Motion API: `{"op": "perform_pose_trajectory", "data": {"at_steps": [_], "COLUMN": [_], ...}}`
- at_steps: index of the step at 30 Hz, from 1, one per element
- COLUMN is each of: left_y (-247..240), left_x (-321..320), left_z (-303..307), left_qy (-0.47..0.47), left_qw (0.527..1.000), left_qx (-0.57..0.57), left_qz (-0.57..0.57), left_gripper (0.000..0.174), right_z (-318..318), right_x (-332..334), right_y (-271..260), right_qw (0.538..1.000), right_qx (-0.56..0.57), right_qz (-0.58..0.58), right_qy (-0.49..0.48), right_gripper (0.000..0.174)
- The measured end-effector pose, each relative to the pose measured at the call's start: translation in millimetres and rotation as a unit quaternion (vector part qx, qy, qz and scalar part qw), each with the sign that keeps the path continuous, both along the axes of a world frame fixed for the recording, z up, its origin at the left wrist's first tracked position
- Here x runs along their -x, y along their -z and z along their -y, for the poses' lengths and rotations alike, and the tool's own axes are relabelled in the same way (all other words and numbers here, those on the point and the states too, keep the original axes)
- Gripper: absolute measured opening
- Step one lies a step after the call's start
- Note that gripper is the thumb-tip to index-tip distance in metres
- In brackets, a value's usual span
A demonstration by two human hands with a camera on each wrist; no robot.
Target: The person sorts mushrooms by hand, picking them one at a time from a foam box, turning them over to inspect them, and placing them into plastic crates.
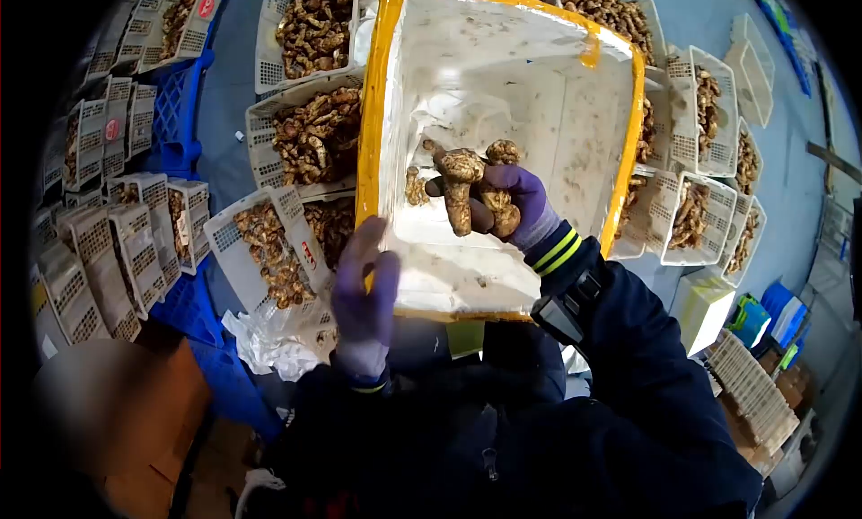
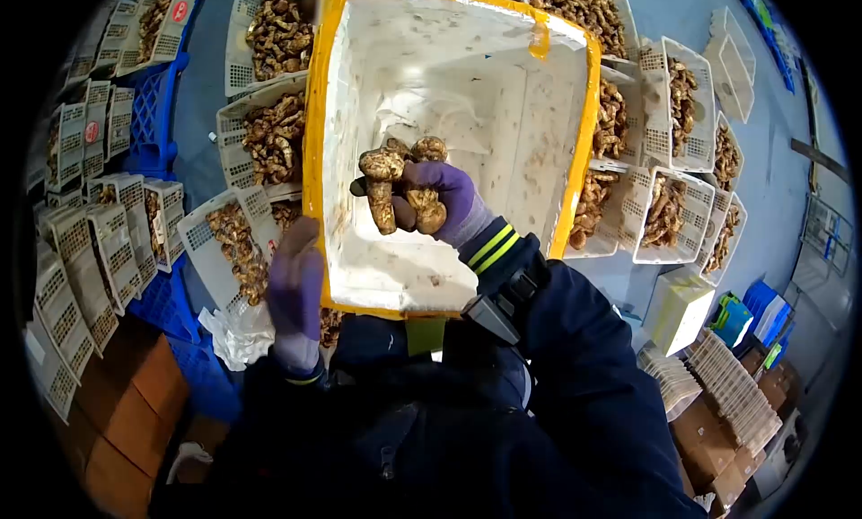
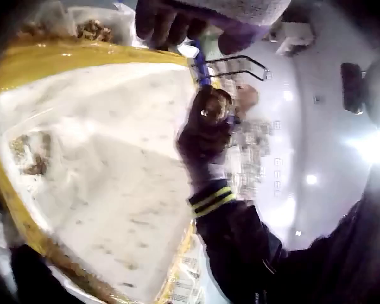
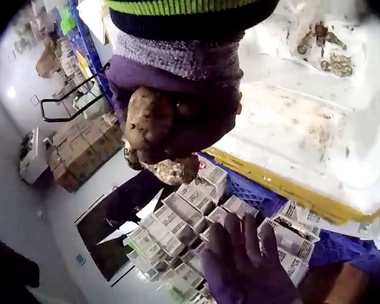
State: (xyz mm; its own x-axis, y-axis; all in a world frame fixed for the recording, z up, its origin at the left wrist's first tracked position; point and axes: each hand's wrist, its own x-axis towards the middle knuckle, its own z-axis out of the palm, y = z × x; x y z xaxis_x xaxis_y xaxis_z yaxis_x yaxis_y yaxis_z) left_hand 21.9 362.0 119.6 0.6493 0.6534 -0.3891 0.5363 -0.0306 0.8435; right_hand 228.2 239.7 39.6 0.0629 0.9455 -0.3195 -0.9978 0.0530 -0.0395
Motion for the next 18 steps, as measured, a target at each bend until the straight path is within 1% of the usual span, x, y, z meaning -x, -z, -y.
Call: {"op": "perform_pose_trajectory", "data": {"at_steps": [1,2,3,4,5,6,7,8,9,10,12,13,14,16,17,18], "left_y": [-24,-40,-41,-44,-49,-51,-47,-47,-51,-68,-80,-85,-94,-111,-113,-112], "left_x": [-23,-38,-49,-55,-54,-53,-53,-49,-43,-48,-49,-51,-53,-61,-63,-65], "left_z": [12,20,23,26,26,25,30,38,46,51,49,58,64,75,81,85], "left_qy": [-0.048,-0.076,-0.065,-0.053,-0.044,-0.036,-0.030,-0.062,-0.050,-0.035,0.045,-0.005,-0.022,-0.013,0.008,0.030], "left_qw": [0.989,0.976,0.961,0.940,0.937,0.934,0.958,0.944,0.952,0.960,0.941,0.921,0.910,0.894,0.889,0.882], "left_qx": [0.125,0.187,0.236,0.287,0.314,0.337,0.277,0.300,0.275,0.250,0.327,0.374,0.405,0.440,0.451,0.463], "left_qz": [0.067,0.081,0.131,0.179,0.144,0.112,0.062,0.123,0.123,0.122,0.078,0.107,0.083,0.085,0.082,0.078], "left_gripper": [0.053,0.056,0.054,0.053,0.051,0.049,0.046,0.043,0.041,0.039,0.039,0.042,0.042,0.042,0.043,0.043], "right_z": [6,15,19,20,21,16,17,21,25,27,50,60,70,84,92,99], "right_x": [6,15,26,27,28,23,26,28,26,16,2,-9,-16,-17,-19,-18], "right_y": [-14,-24,-51,-73,-95,-129,-133,-137,-142,-172,-160,-168,-170,-179,-188,-187], "right_qw": [1.000,0.999,0.958,0.895,0.804,0.922,0.896,0.868,0.872,0.856,0.891,0.875,0.858,0.876,0.868,0.899], "right_qx": [-0.003,0.035,0.077,0.086,0.109,0.186,0.195,0.204,0.204,0.268,0.226,0.255,0.265,0.240,0.219,0.160], "right_qz": [-0.004,0.020,0.277,0.438,0.585,0.339,0.397,0.451,0.442,0.425,0.394,0.410,0.439,0.417,0.441,0.405], "right_qy": [0.007,0.000,0.017,0.004,-0.004,-0.020,-0.029,-0.040,-0.057,-0.120,-0.016,-0.022,-0.031,-0.031,-0.059,-0.053], "right_gripper": [0.056,0.049,0.042,0.038,0.035,0.037,0.039,0.041,0.042,0.040,0.038,0.037,0.039,0.043,0.051,0.059]}}
